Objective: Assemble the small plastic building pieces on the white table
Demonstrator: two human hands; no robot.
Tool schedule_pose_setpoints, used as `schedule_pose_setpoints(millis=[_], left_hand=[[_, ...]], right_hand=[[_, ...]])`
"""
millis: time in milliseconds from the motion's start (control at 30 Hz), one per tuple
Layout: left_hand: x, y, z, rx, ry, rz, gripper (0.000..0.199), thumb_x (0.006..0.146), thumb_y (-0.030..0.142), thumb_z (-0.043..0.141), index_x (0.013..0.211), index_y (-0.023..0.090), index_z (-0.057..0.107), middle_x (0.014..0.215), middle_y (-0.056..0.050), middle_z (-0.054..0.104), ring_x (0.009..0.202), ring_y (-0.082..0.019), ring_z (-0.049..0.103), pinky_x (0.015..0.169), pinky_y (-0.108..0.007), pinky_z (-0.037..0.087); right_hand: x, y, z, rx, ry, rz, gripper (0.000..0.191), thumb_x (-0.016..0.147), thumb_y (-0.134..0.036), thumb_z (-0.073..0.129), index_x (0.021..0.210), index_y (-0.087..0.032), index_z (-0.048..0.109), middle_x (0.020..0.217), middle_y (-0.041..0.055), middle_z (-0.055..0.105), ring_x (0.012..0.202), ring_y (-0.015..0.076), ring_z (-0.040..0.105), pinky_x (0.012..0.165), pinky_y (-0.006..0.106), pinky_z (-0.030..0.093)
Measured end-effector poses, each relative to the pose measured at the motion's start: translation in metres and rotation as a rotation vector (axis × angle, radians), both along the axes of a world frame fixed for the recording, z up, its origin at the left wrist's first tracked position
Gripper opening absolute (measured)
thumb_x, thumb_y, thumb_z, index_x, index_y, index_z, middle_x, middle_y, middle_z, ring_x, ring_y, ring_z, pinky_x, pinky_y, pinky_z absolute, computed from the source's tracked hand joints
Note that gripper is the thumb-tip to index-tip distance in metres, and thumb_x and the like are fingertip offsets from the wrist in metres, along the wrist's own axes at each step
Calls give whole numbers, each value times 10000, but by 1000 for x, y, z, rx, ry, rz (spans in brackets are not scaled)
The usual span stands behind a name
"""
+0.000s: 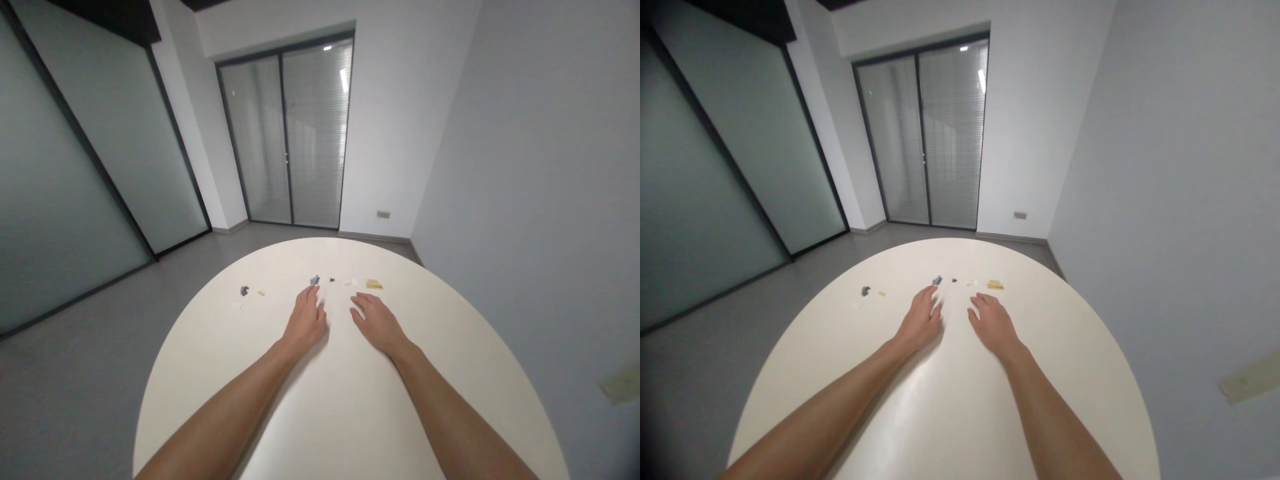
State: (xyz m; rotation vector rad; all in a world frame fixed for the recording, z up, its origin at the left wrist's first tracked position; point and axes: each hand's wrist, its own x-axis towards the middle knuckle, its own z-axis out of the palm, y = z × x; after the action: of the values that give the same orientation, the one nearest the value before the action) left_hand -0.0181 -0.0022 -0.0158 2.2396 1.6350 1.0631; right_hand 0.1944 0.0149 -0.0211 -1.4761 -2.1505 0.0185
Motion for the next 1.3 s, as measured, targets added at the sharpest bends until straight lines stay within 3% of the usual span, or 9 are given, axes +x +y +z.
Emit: schedule_pose_setpoints(millis=[100, 333, 533, 700, 933, 1133, 1300], left_hand=[[-4, 3, 0, 14, -33, -50, 520, 867, 90, 422, 1387, 107, 412, 1433, -169, 468, 1356, -227, 410, 1177, -412, 325], [-18, 8, 0, -91, 32, 142, 491, 844, 82, 476, 1330, 151, 494, 1261, -150, 610, 1206, -258, 550, 1030, -399, 442], [-21, 11, -3, -111, 114, 119, 429, 909, 85, 410, 1319, 148, 518, 1131, -137, 682, 1084, -228, 624, 943, -341, 469], [-22, 9, 11, -147, 269, 12, 376, 933, 119, 442, 1288, 177, 552, 1026, -118, 716, 974, -210, 662, 873, -310, 479], [-4, 4, 29, -176, 309, 21, 352, 924, 117, 467, 1248, 187, 584, 1075, -103, 716, 1016, -199, 652, 893, -290, 478], [10, 5, 18, -117, 248, -22, 341, 932, 152, 468, 1245, 225, 583, 1060, -63, 718, 1035, -218, 640, 858, -311, 498], [15, 6, 10, -84, 154, -96, 367, 914, 127, 498, 1256, 239, 567, 1111, -37, 707, 996, -175, 656, 868, -279, 496]], right_hand=[[0, 0, 1, 4, -8, 0, 342, 947, -278, 508, 1222, -134, 652, 1312, 155, 619, 1240, 283, 544, 1080, 456, 430], [1, 1, -1, 2, -9, 3, 346, 950, -283, 499, 1229, -138, 645, 1313, 152, 615, 1248, 276, 534, 1082, 442, 424], [2, 2, -2, -5, -13, 2, 362, 958, -299, 485, 1242, -136, 638, 1324, 150, 608, 1254, 270, 527, 1086, 435, 420], [1, 1, -1, -18, -38, 0, 383, 963, -307, 472, 1263, -125, 627, 1331, 146, 605, 1258, 268, 518, 1093, 422, 411], [-2, -4, 7, -17, -36, -22, 350, 952, -279, 495, 1235, -140, 649, 1314, 141, 618, 1238, 263, 535, 1079, 412, 418], [-6, -5, 12, 13, -9, 52, 267, 941, -244, 506, 1102, -179, 709, 1206, 103, 687, 1142, 251, 597, 1025, 409, 457], [-14, -9, 12, 7, 81, 111, 227, 926, -285, 560, 1077, -206, 710, 1118, 74, 719, 1082, 231, 619, 979, 377, 474]])
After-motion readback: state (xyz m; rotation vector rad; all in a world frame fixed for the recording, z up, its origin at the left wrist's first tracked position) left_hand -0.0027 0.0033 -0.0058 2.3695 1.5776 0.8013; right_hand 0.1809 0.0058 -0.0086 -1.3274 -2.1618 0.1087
